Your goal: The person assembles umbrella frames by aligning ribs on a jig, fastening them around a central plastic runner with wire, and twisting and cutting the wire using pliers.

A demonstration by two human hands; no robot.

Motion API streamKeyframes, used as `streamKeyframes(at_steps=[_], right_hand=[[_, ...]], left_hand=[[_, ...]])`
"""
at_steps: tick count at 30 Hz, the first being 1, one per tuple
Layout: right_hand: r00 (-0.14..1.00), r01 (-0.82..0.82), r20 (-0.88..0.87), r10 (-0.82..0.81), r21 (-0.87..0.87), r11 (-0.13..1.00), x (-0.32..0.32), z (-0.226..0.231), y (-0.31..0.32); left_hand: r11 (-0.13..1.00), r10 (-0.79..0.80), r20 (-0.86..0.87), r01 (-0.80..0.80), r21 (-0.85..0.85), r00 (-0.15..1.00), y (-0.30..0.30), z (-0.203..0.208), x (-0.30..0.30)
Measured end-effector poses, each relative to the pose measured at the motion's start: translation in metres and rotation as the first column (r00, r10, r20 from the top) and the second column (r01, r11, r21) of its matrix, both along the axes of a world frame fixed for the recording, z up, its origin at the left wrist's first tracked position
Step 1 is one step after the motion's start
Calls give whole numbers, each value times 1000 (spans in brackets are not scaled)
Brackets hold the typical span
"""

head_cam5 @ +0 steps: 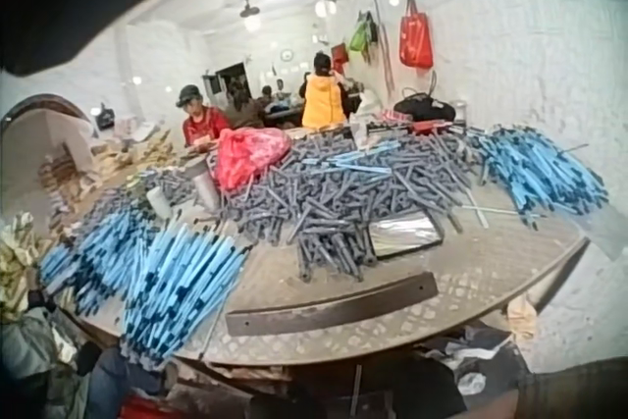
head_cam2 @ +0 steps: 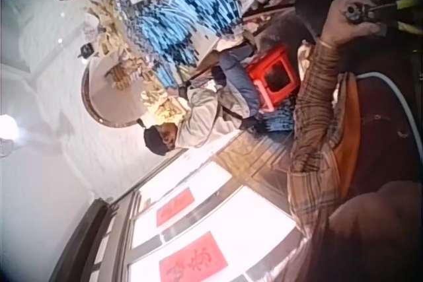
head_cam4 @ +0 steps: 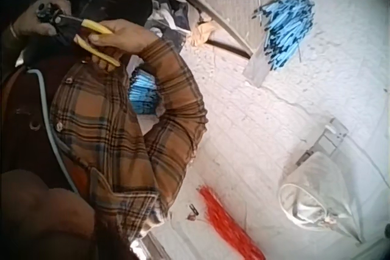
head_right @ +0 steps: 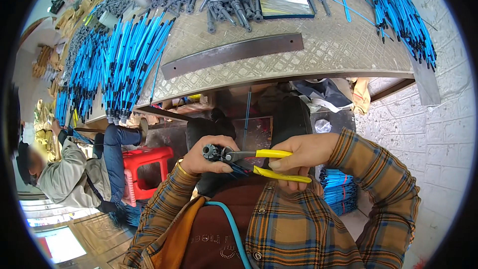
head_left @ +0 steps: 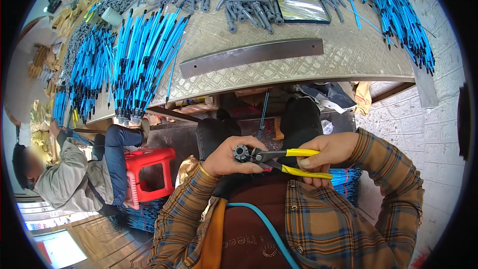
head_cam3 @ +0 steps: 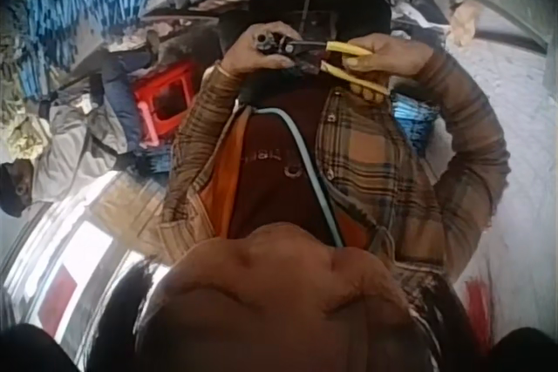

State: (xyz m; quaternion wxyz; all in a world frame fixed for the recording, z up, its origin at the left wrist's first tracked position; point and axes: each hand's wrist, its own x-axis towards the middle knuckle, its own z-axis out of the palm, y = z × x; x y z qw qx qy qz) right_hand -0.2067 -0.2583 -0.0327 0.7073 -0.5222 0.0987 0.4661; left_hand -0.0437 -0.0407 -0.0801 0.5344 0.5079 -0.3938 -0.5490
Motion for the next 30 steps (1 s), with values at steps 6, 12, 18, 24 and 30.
streamKeyframes(at_steps=[6, 12, 18, 24, 30], right_hand=[[997, 35, 72, -35, -1, 999, -12, -12, 19], [904, 112, 423, 62, -374, 921, -9, 2, 29], [772, 107, 463, 436, -770, 629, 11, 39, 29], [669, 231, 557, 492, -785, 575, 13, 22, 28], [802, 129, 528, 277, -607, 784, 8, 26, 18]], left_hand=[[999, 28, -44, -30, -31, 999, 4, -8, -1], [995, 102, 19, -102, -16, 995, 8, -8, 1], [967, 255, 12, -255, 12, 967, 7, -20, -4], [939, 341, -103, -335, 74, 934, 13, -15, -6], [971, 241, 6, -241, 10, 971, 10, -28, 3]])
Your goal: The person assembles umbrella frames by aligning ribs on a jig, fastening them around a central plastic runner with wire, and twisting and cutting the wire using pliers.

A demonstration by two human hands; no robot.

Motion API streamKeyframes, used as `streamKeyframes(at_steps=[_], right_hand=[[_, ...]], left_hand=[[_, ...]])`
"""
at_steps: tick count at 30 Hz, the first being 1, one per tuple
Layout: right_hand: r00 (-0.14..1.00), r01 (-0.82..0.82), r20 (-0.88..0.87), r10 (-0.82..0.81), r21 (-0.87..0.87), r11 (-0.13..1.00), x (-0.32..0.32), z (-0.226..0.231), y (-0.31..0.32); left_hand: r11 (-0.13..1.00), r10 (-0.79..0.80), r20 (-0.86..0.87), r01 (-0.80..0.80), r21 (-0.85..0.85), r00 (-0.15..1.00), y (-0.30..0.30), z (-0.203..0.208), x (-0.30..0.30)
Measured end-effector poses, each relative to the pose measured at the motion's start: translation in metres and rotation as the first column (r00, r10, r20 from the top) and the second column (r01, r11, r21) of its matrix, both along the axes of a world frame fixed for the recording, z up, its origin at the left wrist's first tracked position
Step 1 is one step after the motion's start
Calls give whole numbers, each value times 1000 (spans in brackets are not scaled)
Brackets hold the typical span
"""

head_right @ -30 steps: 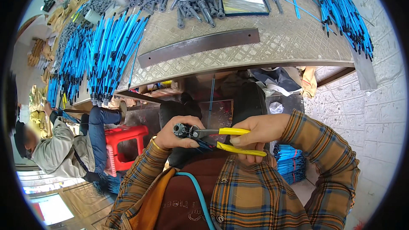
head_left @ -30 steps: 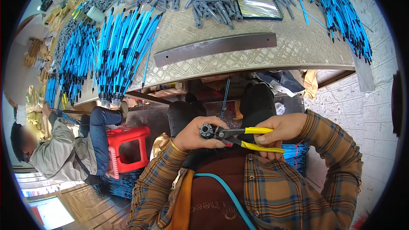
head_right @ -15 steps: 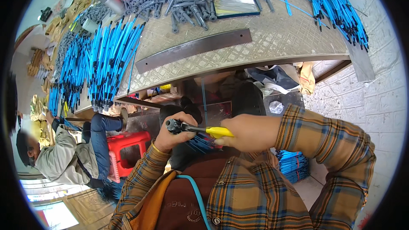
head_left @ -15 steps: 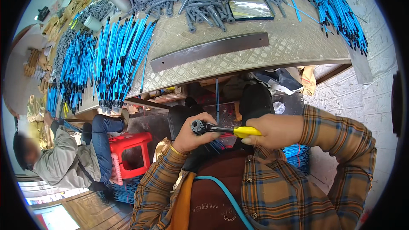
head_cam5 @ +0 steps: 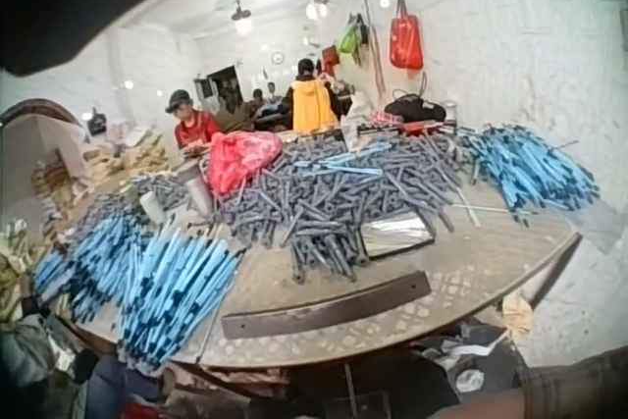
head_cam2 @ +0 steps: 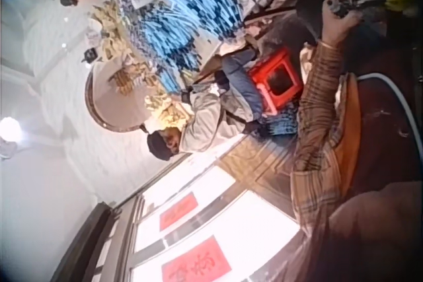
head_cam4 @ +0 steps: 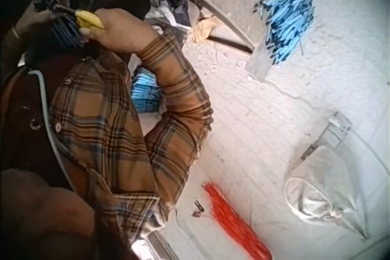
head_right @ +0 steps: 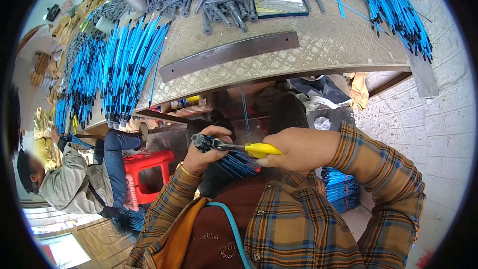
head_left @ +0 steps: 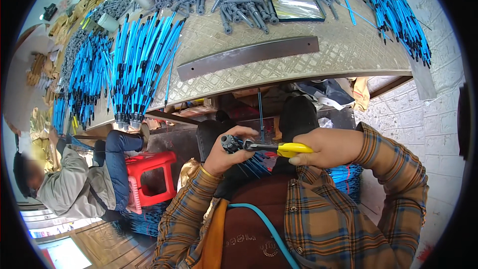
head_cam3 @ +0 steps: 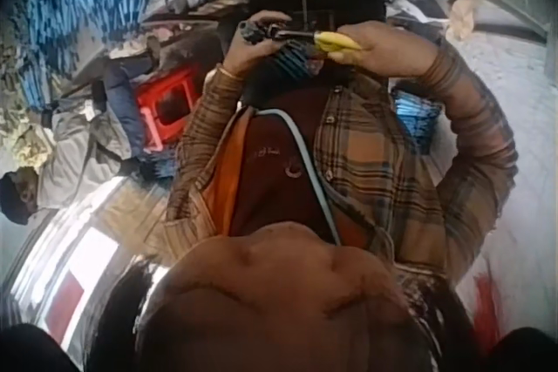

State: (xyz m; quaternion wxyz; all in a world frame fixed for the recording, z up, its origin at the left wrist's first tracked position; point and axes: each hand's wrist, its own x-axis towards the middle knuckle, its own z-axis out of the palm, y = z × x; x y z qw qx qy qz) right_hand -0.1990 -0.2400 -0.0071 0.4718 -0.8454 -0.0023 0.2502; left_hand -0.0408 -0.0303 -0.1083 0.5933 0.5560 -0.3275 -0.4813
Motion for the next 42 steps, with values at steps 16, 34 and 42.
streamKeyframes(at_steps=[16, 34, 42], right_hand=[[610, 791, 598, -520, -426, 439, -54, -2, -119], [861, 178, 508, -12, -278, 944, -3, -126, 7], [613, 57, 727, -309, 349, 936, 52, -62, 69]], left_hand=[[941, -252, -261, 299, 161, 932, -125, -33, -21], [579, 409, -752, -784, -224, 517, 79, -60, 53], [666, 403, -805, -742, -69, 436, 46, -30, 30]])
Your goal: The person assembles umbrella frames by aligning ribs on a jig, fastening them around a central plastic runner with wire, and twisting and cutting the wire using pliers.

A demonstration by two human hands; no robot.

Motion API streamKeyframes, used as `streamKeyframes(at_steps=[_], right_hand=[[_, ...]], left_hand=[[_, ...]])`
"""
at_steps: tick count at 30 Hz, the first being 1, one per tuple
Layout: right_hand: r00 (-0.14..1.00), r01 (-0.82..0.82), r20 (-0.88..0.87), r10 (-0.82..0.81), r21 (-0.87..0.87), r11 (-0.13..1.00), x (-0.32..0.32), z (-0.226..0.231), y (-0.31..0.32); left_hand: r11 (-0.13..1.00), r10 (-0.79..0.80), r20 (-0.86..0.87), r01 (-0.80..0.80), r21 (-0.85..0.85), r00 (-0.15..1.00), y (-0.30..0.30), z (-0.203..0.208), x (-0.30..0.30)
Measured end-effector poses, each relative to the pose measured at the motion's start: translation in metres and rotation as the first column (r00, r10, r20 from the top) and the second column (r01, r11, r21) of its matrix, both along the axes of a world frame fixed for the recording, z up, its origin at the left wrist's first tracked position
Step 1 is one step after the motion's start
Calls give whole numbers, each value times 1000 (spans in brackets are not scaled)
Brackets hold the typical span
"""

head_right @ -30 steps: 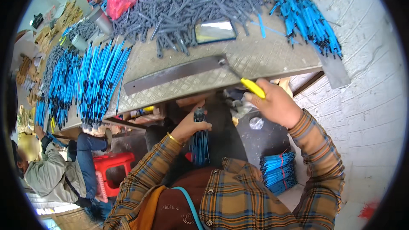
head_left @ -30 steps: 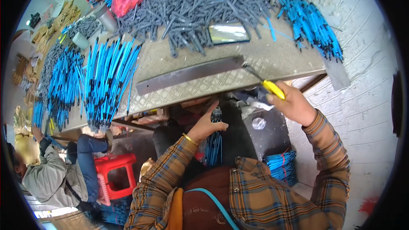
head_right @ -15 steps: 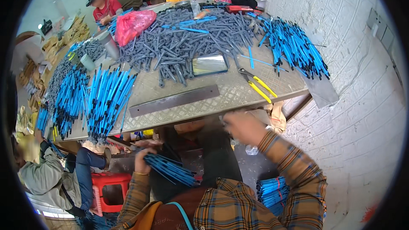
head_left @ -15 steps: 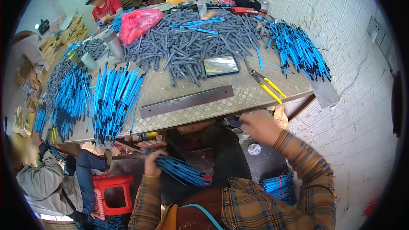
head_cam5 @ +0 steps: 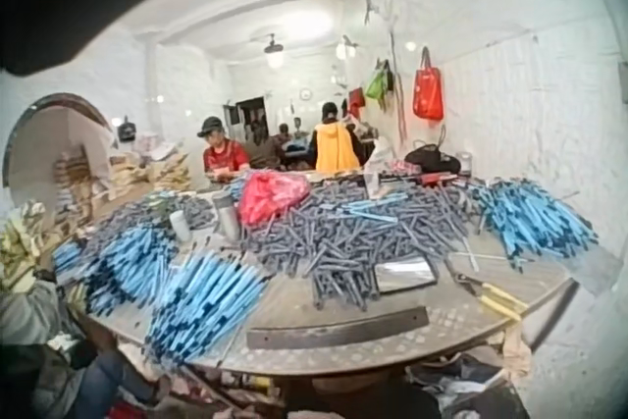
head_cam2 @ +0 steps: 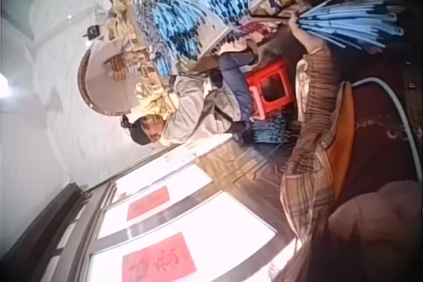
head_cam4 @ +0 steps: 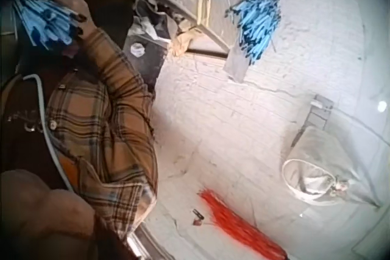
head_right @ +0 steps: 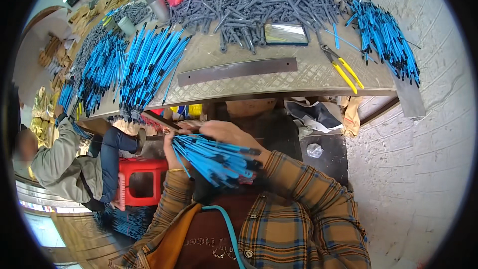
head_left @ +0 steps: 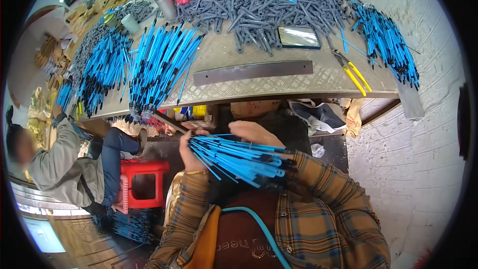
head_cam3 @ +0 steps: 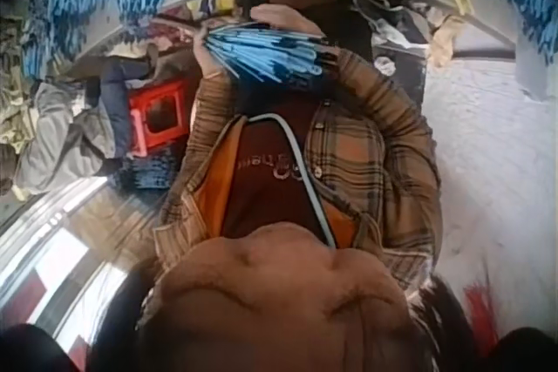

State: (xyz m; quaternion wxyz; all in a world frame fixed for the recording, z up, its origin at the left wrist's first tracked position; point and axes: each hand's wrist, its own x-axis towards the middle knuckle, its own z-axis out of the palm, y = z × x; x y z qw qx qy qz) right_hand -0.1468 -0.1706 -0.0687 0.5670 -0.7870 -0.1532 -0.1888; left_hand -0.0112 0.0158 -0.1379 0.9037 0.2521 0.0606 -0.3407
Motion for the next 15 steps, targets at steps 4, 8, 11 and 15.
streamKeyframes(at_steps=[4, 8, 11, 15], right_hand=[[968, -122, 211, 134, -65, 990, 1, 11, 0], [955, -292, 45, 293, -28, 956, -10, 38, -12], [924, -380, -67, 377, -31, 925, -15, 32, -20], [850, -486, -177, 497, 103, 868, -19, 15, -20]], left_hand=[[989, -44, 77, 33, 145, 996, -30, 35, -57], [882, 21, 266, -143, 449, 964, -15, -5, -51], [845, -232, 308, 35, 533, 923, -3, 31, -47], [652, -757, 392, 562, 508, 524, 5, 117, -43]])
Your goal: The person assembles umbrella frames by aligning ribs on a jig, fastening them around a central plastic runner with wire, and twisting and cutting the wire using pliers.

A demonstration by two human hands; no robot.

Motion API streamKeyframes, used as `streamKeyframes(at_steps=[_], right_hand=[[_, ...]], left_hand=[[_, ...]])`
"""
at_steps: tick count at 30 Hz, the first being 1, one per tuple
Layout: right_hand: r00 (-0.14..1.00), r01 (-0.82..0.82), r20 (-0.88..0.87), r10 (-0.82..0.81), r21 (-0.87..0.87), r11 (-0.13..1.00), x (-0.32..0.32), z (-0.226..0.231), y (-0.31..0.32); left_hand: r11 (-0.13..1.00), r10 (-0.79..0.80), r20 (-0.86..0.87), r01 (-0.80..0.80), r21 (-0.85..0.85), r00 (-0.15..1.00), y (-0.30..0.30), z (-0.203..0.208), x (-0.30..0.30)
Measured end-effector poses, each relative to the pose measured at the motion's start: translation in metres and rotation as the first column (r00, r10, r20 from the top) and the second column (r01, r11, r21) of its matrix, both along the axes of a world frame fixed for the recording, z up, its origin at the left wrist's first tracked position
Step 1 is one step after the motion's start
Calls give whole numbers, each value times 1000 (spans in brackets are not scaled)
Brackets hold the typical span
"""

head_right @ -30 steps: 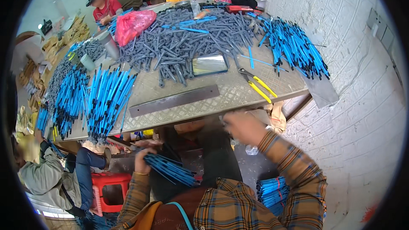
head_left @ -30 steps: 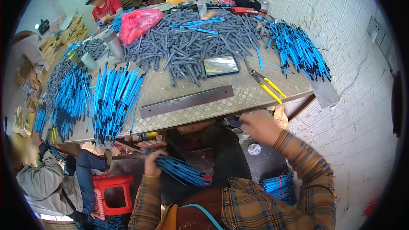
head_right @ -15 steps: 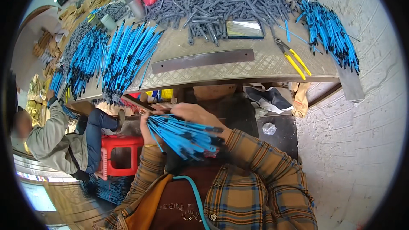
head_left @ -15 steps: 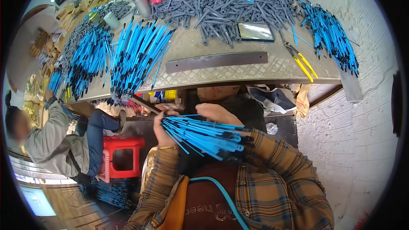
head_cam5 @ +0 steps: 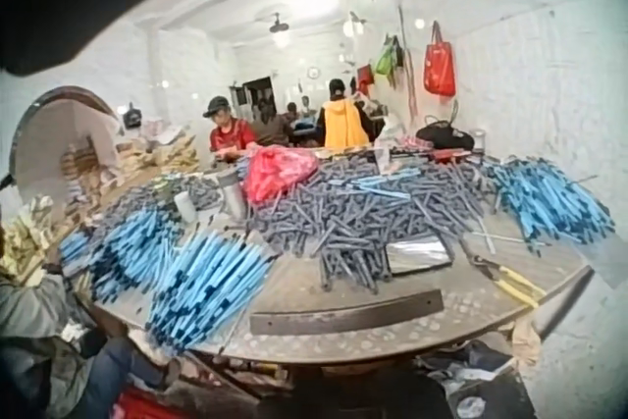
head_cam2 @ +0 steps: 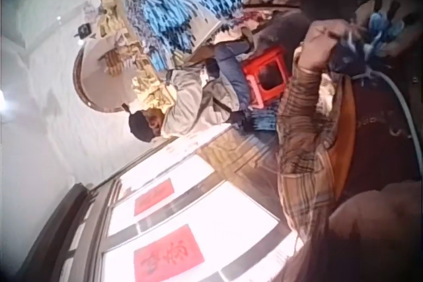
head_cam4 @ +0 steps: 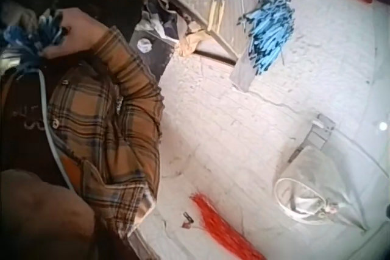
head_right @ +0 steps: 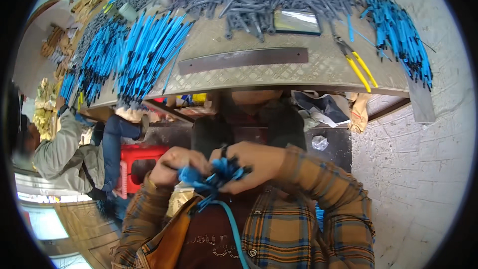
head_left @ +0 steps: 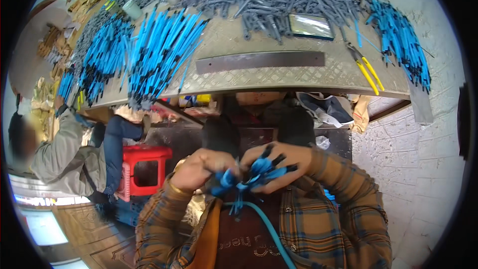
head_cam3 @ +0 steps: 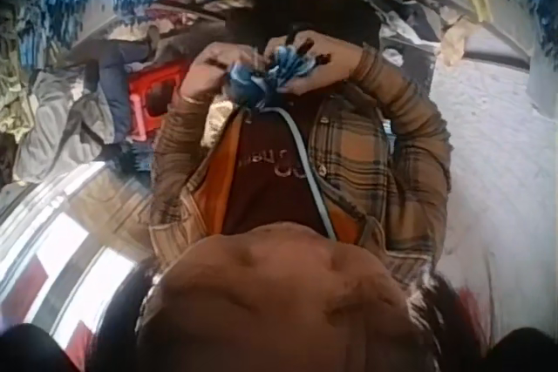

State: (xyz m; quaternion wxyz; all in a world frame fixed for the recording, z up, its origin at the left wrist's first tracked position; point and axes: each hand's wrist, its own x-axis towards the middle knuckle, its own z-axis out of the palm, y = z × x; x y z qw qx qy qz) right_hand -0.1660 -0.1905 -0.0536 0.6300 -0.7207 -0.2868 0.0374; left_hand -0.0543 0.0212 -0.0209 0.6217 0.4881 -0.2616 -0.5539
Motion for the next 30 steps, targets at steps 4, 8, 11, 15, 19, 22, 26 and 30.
streamKeyframes(at_steps=[4, 8, 11, 15, 19, 22, 26, 30], right_hand=[[973, -93, -218, 72, -89, 992, 8, 11, 14], [973, -16, -230, -37, -222, 975, 10, 5, 12], [943, 1, -333, 18, 57, 998, 8, -17, 16], [810, 94, -511, 287, 595, 798, -7, -52, 22], [869, 170, -491, 64, 417, 893, -12, -66, 37], [863, 214, -505, 17, 396, 893, -6, -72, 45], [824, 183, -551, 133, 480, 858, 8, -70, 46], [868, 18, -473, 150, 331, 943, 16, -69, 45]], left_hand=[[904, -381, 62, 358, 232, 922, 3, 7, 16], [926, -311, -40, 313, 211, 949, 11, 2, 25], [959, -238, -22, 239, 153, 971, 16, -10, 28], [956, -292, 0, 292, 21, 956, 9, -18, 38], [975, -207, -76, 212, 60, 975, -1, -15, 38], [985, -147, -158, 160, 71, 977, -9, -10, 32], [981, -187, -129, 192, 25, 974, -13, -8, 31], [971, -238, -76, 240, 18, 968, -11, -10, 33]])
